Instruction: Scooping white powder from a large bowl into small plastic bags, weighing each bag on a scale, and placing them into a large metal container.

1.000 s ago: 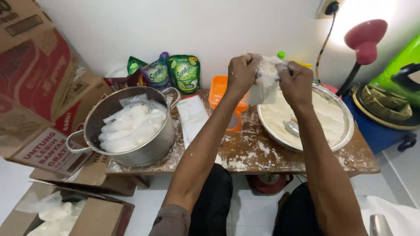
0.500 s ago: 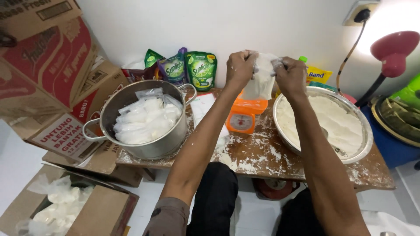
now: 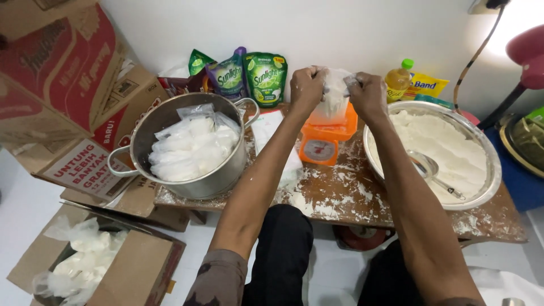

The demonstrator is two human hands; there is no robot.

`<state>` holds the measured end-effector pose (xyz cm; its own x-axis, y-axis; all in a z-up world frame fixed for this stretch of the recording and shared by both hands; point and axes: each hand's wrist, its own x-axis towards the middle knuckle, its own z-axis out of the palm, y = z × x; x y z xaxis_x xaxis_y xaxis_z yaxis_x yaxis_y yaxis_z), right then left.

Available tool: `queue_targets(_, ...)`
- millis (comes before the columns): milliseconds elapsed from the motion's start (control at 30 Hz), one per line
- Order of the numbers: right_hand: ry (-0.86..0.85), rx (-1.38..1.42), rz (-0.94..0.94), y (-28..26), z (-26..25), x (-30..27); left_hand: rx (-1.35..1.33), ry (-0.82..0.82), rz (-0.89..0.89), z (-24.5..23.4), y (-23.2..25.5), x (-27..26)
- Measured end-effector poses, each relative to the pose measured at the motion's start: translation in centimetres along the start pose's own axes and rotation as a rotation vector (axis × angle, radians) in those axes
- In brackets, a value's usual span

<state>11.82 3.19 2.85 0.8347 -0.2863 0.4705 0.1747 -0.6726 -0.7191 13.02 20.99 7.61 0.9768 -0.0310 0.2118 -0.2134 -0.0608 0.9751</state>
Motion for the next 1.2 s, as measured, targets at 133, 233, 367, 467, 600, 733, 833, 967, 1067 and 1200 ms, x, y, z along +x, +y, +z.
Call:
queue_targets(133,-0.015,-0.008,0.008,-0.4,0.0,-0.2,0.072,-0.007,0.011,0.2,-0.9,0.7)
queue_targets(233,-0.024,0.009,-0.030,-2.0,-0.7,-0.7,0.108,-0.012,-0.020,-0.4,0.3,0.0)
queue_targets(367,-0.050,0.037,-0.006,-4.4,-1.6,-2.1,0.144,-0.017,-0.028,-1.0,1.3,-0.9)
queue_targets(467,-0.070,0.055,0.024,-4.8,-1.8,-2.4,0.129,-0.033,-0.022,-0.9,0.7,-0.6)
queue_targets(600,-0.084,0.038,0.000,-1.7,-0.4,-0.9,0.175,-0.016,-0.020,-0.2,-1.5,0.7)
queue_targets(733,-0.061,0.027,0.012,-2.3,-0.3,-1.0,0.174,-0.021,-0.026,-0.4,-0.4,-0.4)
queue_targets(833,-0.080,-0.015,0.064,-2.7,-0.4,-1.1,0.173,-0.012,-0.013,-0.3,-1.4,0.5)
queue_targets(967,-0.080,0.020,0.096,-3.5,-1.0,-1.7,0.153,-0.016,-0.045,-1.3,0.8,-0.9)
queue_targets(1067,-0.070,0.028,0.113,-3.9,-1.5,-2.0,0.154,-0.025,-0.053,-1.6,2.4,-2.1)
queue_targets(1200,-0.103,-0.040,0.100,-3.2,-1.1,-1.8,0.207,-0.004,-0.068,-0.7,0.0,-0.6)
